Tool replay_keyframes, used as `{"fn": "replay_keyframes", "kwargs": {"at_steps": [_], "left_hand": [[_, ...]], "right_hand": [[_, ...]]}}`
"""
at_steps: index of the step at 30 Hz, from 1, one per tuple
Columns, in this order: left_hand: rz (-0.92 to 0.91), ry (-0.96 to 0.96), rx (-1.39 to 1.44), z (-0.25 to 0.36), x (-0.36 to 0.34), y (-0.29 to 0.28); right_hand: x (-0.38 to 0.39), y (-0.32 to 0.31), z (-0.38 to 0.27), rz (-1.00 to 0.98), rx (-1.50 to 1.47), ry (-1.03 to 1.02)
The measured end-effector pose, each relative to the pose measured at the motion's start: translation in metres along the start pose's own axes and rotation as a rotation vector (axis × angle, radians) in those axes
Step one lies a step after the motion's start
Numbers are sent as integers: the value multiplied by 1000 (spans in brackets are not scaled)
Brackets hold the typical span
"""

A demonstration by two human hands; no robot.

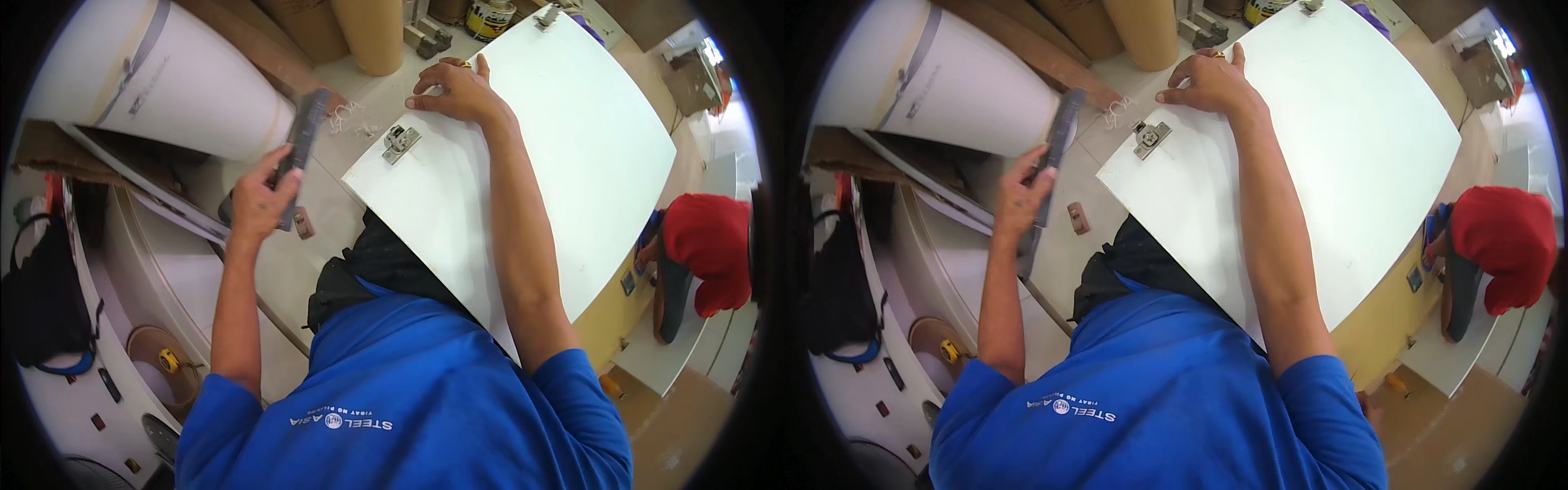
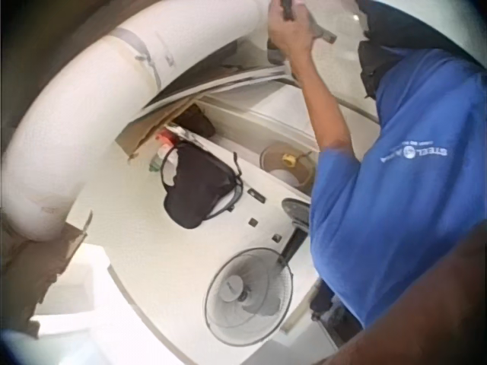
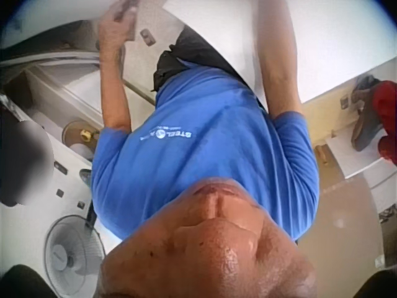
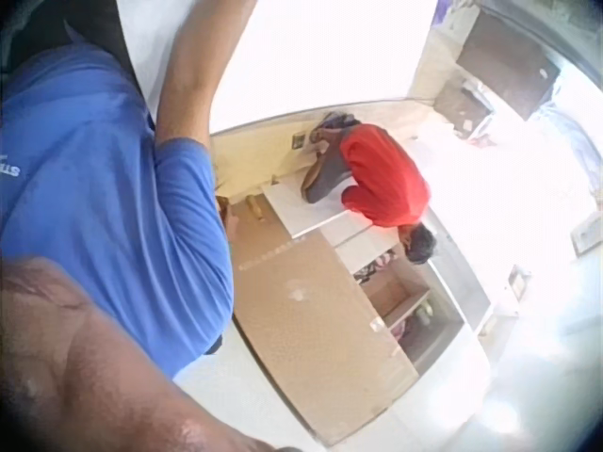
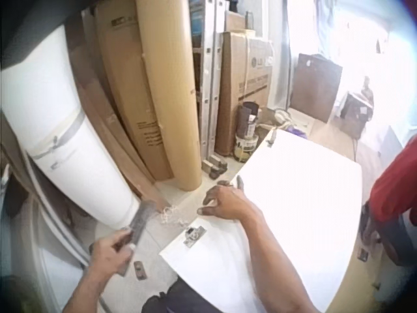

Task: The person uses a scraper to clean the edges of a white cabinet door with attached hinges. They then flip the door over and wipe the back surface with a cloth. The door is placed on a workbench in a workshop setting.

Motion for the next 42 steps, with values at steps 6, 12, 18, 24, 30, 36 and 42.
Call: {"fn": "replay_keyframes", "kwargs": {"at_steps": [6, 12, 18, 24, 30, 36, 42], "left_hand": [[8, -291, 263, -39, 34, -9], [-76, -289, 96, -21, 10, 40], [-88, -137, -215, 59, 13, 47], [-46, -42, -417, 71, 28, 52], [4, 19, -405, 82, 14, 60], [-31, -16, -394, 104, 26, 55], [-112, 84, -395, 82, 41, 53]], "right_hand": [[1, 17, -42, -243, -44, -136], [-1, 23, -42, -221, -100, -136], [-6, 24, -29, -175, -174, -148], [-11, 24, -23, -173, -159, -161], [-14, 26, -24, -187, -127, -137], [-11, 23, -26, -214, -130, -102], [-7, 21, -28, -216, -144, -78]]}}
Point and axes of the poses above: each hand's wrist, its own x-axis away from the middle knuckle, its own y-axis out of the palm, z = x × y, the point moved 5 cm from there along -x, towards the middle knuckle, and after that the axes turned 2 degrees about x, right-handed, at the moved point
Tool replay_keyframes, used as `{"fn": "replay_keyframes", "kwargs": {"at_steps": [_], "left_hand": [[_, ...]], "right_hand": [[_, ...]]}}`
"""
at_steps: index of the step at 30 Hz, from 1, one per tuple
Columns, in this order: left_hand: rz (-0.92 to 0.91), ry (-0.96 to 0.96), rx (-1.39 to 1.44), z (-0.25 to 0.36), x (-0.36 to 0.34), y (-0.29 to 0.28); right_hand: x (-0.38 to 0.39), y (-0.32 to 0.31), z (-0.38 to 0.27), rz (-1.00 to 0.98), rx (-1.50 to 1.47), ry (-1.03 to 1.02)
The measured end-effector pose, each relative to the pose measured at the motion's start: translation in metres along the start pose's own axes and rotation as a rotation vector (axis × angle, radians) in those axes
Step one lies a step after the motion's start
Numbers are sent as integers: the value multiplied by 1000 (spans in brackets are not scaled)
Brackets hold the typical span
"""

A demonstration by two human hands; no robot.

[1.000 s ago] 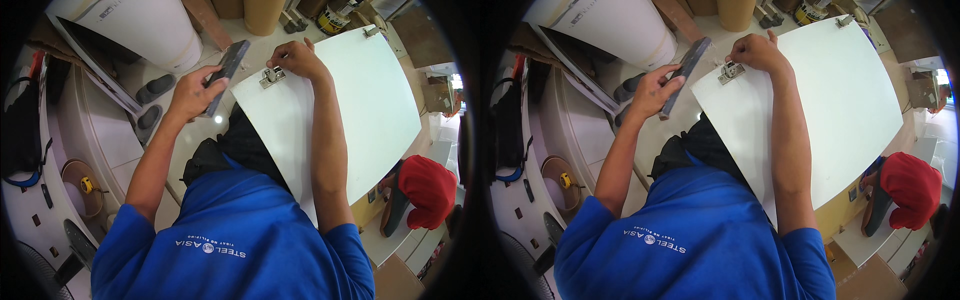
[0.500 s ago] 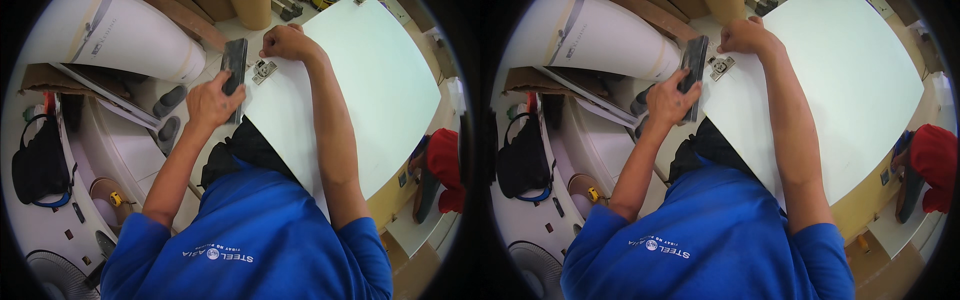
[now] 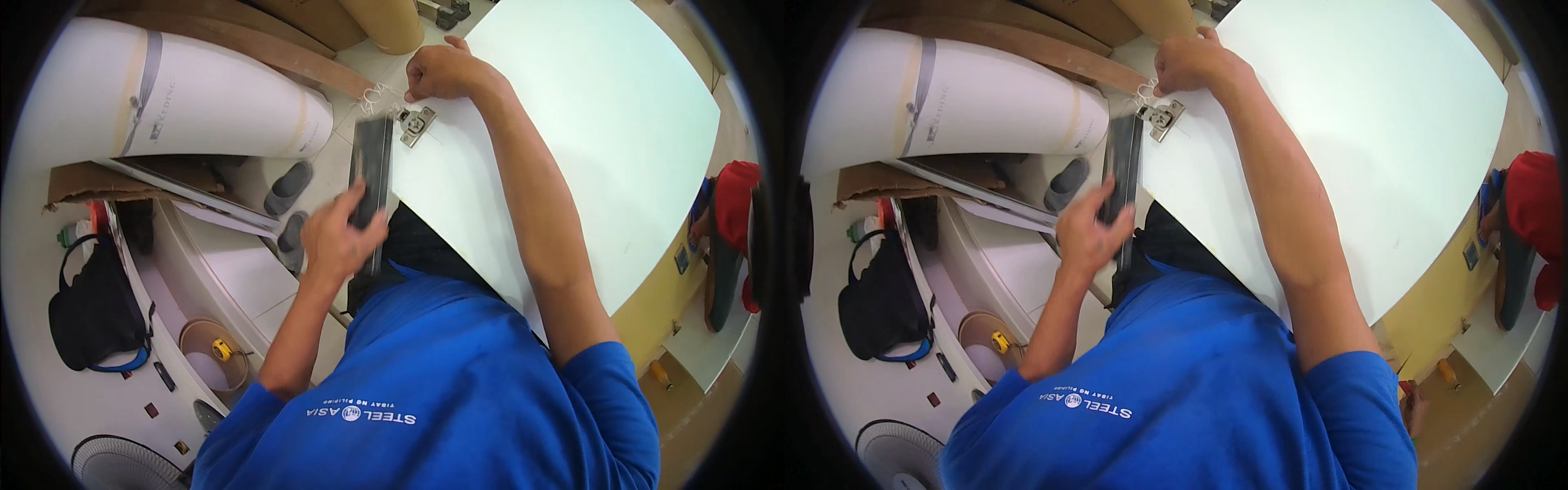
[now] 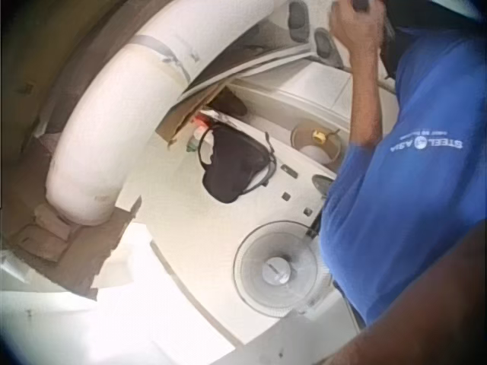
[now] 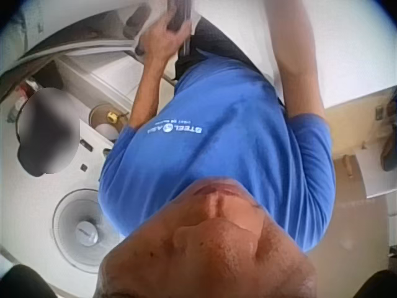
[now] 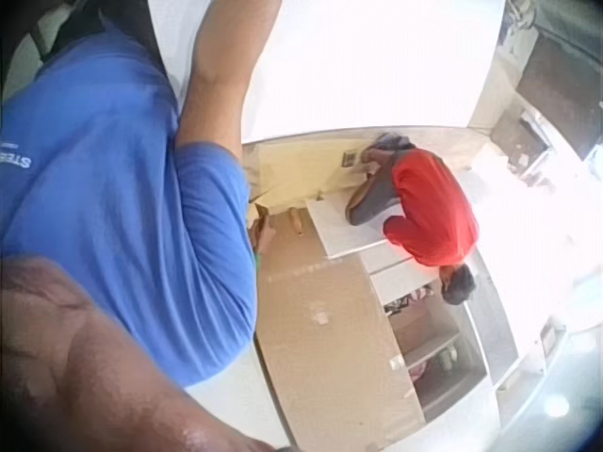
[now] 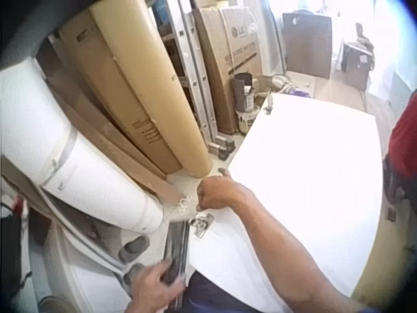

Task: The person uses a scraper to clean the edges of a white cabinet door with attached hinges. They then flip the door over and wipe the back surface with a cloth. The door is placed on a workbench in a workshop setting.

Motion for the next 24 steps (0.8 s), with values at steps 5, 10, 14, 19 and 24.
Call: {"fn": "replay_keyframes", "kwargs": {"at_steps": [5, 10, 14, 19, 24], "left_hand": [[49, -267, 630, -63, 51, -35], [29, -279, 415, -81, -22, 2], [-24, -247, 158, -56, -35, 21], [17, -106, 339, -41, 37, 4], [154, -311, 695, -77, 35, -21]], "right_hand": [[-1, 1, 5, -29, -7, -56], [-8, -1, 1, 117, -52, -95], [-14, 6, 6, 158, -34, -91], [-24, 14, 20, 175, -30, -48], [-19, 6, 26, 211, -367, -74]]}}
Point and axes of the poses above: each hand's wrist, its own x-axis away from the middle knuckle, its own y-axis out of the palm, z = x × y, the point moved 5 cm from there along -x, towards the middle knuckle, and after that the axes turned 2 degrees about x, right-handed, at the moved point
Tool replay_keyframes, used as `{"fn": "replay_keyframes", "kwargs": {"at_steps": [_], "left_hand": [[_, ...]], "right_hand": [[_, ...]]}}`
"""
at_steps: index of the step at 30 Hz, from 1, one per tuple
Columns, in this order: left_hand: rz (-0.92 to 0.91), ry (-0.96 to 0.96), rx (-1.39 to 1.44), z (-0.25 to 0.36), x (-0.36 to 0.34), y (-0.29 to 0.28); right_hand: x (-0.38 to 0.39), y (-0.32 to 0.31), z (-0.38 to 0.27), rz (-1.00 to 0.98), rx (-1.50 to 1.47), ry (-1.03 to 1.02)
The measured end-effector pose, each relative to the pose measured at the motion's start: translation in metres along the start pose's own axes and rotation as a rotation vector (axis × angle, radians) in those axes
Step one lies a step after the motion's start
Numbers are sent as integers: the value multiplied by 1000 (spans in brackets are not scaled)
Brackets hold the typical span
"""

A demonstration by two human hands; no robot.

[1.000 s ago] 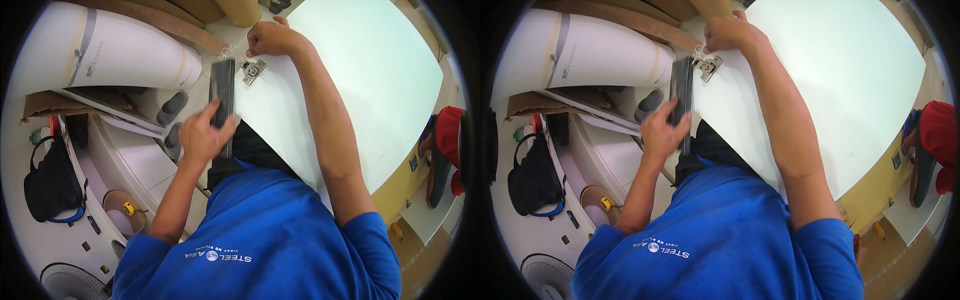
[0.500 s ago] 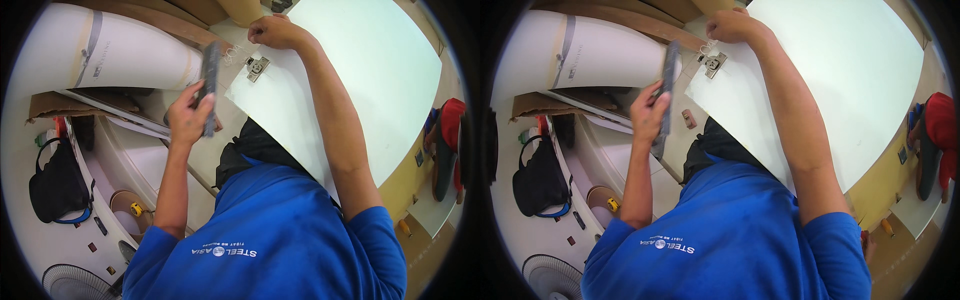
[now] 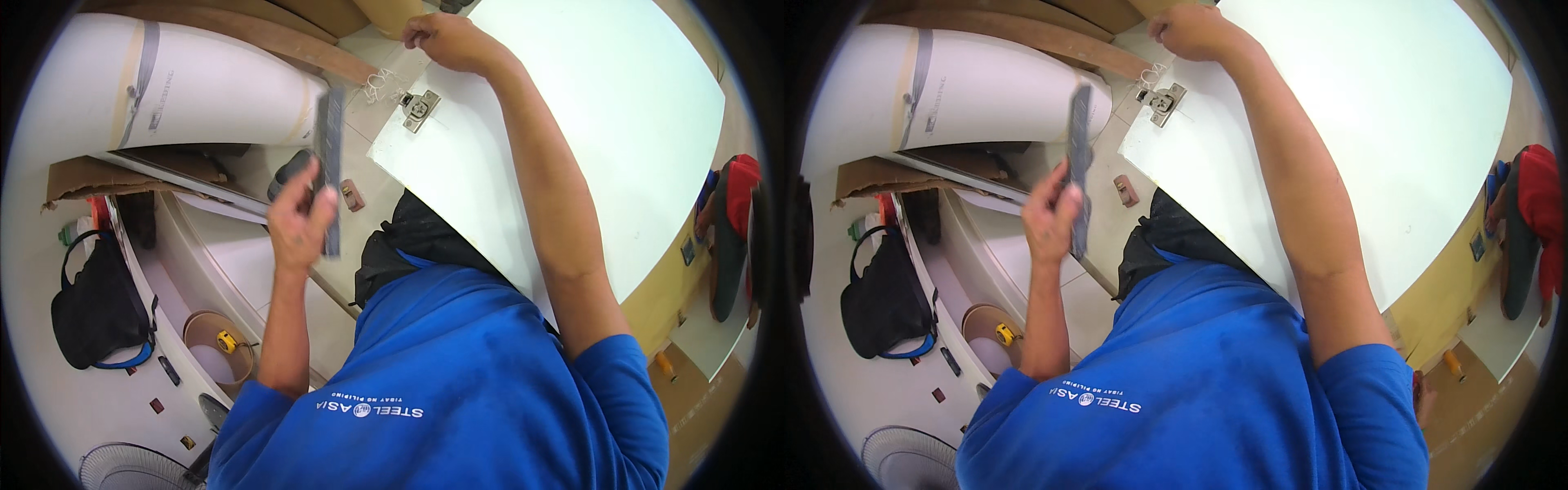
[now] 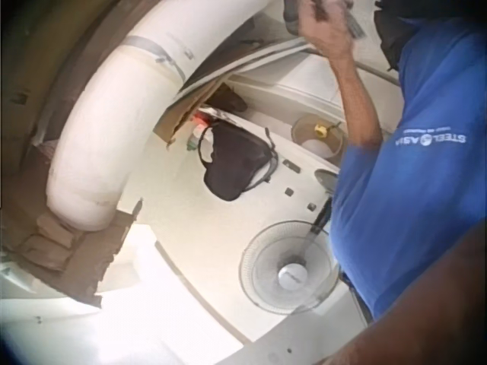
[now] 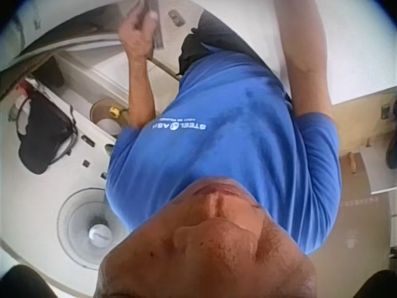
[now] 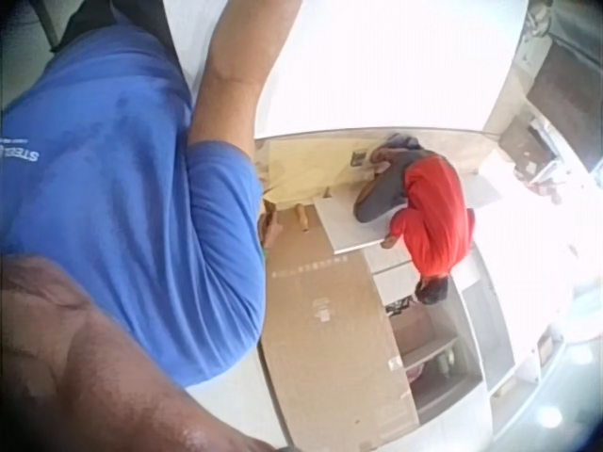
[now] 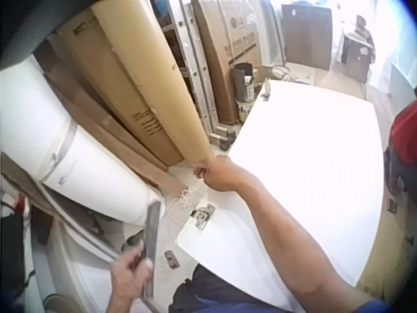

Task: The person uses a scraper to clean the edges of a white cabinet door with attached hinges. They then flip the door over and wipe the back surface with a cloth. The door is placed on a workbench in a workshop setting.

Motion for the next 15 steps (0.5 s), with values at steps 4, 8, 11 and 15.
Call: {"fn": "replay_keyframes", "kwargs": {"at_steps": [4, 8, 11, 15], "left_hand": [[-77, 49, -215, 22, -63, 39], [-155, 170, -565, 47, -78, 82], [-228, 202, -648, 51, -48, 81], [-234, 294, -496, 44, -27, 65]], "right_hand": [[11, -13, -13, 63, -327, 8], [17, -20, -21, 129, -458, 70], [20, -20, -22, 143, -424, 15], [17, -18, -14, 152, -529, 31]]}}
Point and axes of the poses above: each hand's wrist, its own x-axis away from the middle knuckle, its own y-axis out of the palm, z = x × y, the point moved 5 cm from there along -x, towards the middle knuckle, and after that the axes turned 2 degrees about x, right-handed, at the moved point
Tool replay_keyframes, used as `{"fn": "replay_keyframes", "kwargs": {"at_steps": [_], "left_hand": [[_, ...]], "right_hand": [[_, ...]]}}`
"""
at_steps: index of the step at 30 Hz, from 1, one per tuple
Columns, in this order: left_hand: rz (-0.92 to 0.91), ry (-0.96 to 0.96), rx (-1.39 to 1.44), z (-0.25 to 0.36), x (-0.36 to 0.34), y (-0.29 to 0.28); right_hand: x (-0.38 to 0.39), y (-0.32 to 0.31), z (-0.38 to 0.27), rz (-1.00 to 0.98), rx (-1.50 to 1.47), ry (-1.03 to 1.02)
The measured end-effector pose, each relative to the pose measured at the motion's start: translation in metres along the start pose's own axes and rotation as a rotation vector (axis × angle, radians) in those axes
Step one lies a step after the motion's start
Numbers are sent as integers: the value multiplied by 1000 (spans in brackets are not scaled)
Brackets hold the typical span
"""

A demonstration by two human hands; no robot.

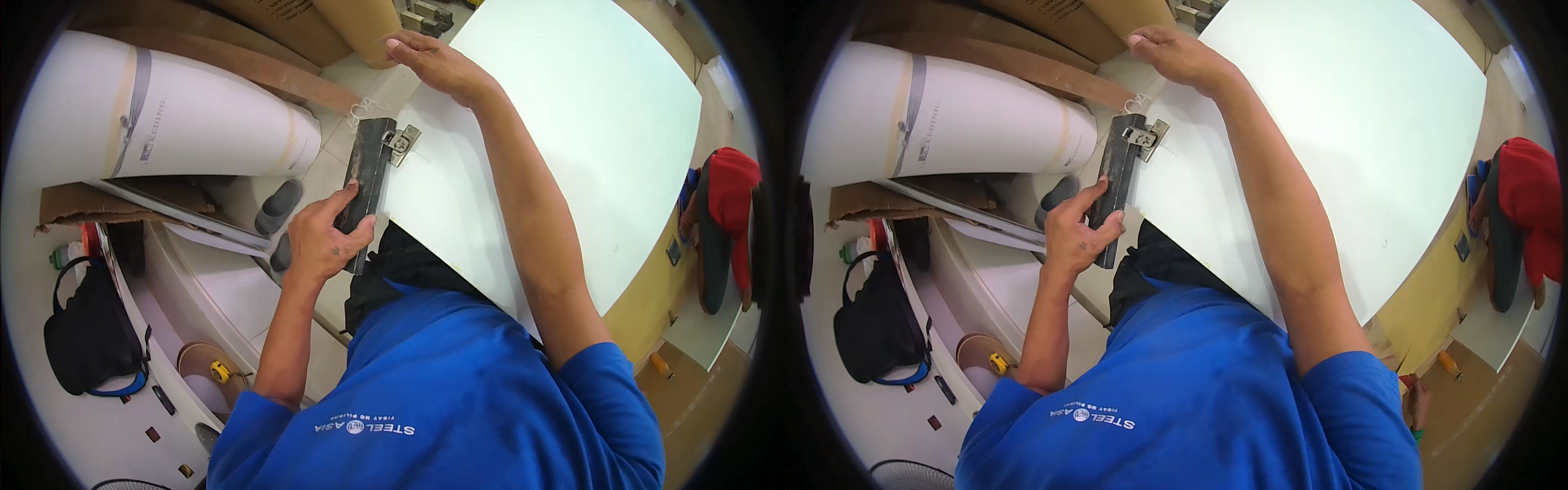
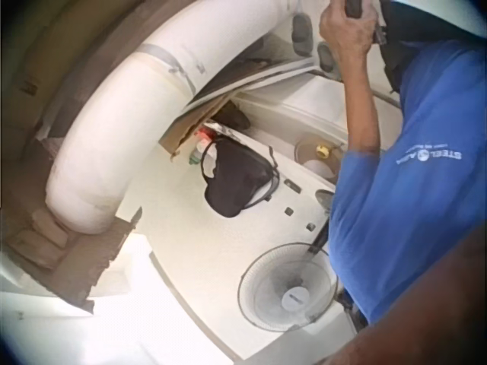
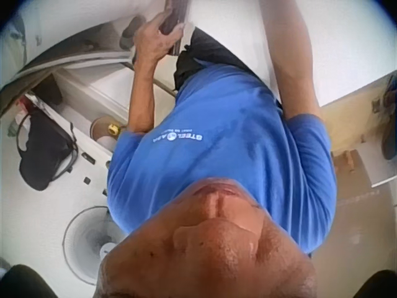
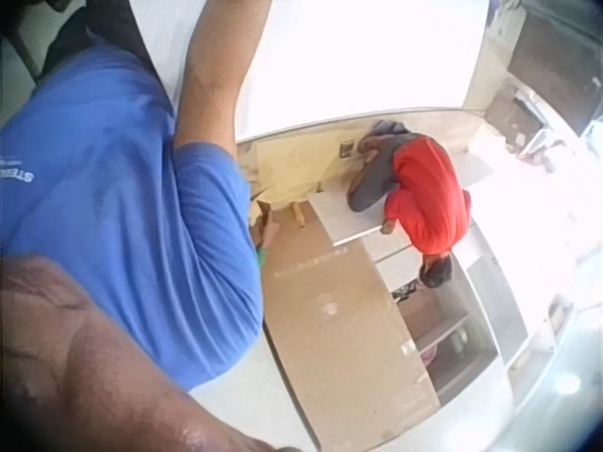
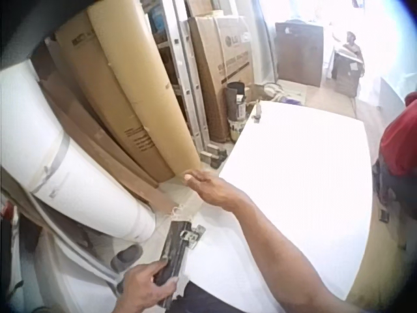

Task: The person uses a scraper to clean the edges of a white cabinet door with attached hinges. They then flip the door over and wipe the back surface with a cloth. The door is placed on a workbench in a workshop setting.

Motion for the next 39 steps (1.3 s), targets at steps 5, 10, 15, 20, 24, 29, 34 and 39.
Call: {"fn": "replay_keyframes", "kwargs": {"at_steps": [5, 10, 15, 20, 24, 29, 34, 39], "left_hand": [[-15, 230, -17, -25, -59, -13], [-135, -29, 565, -63, -118, -17], [-284, 328, 446, -66, -110, 14], [-248, 455, 417, -53, -133, 35], [-367, 373, 389, -29, -178, 64], [-271, 408, 455, -45, -134, 43], [-276, 334, 521, -76, -105, 32], [-305, 438, 491, -36, -192, 72]], "right_hand": [[-10, -41, 1, 66, -313, -123], [-6, -102, 14, 627, -259, -186], [-2, -101, 19, 686, 114, -196], [1, -101, 24, 716, -20, -195], [7, -116, 30, 832, -125, -181], [1, -128, 43, 824, -384, -244], [-7, -122, 51, 789, -357, -247], [-3, -123, 48, 808, -349, -270]]}}
Point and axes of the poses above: each hand's wrist, its own x-axis away from the middle knuckle, its own y-axis out of the palm, z = x × y, the point moved 5 cm from there along -x, towards the middle knuckle, and after that the axes turned 2 degrees about x, right-handed, at the moved point
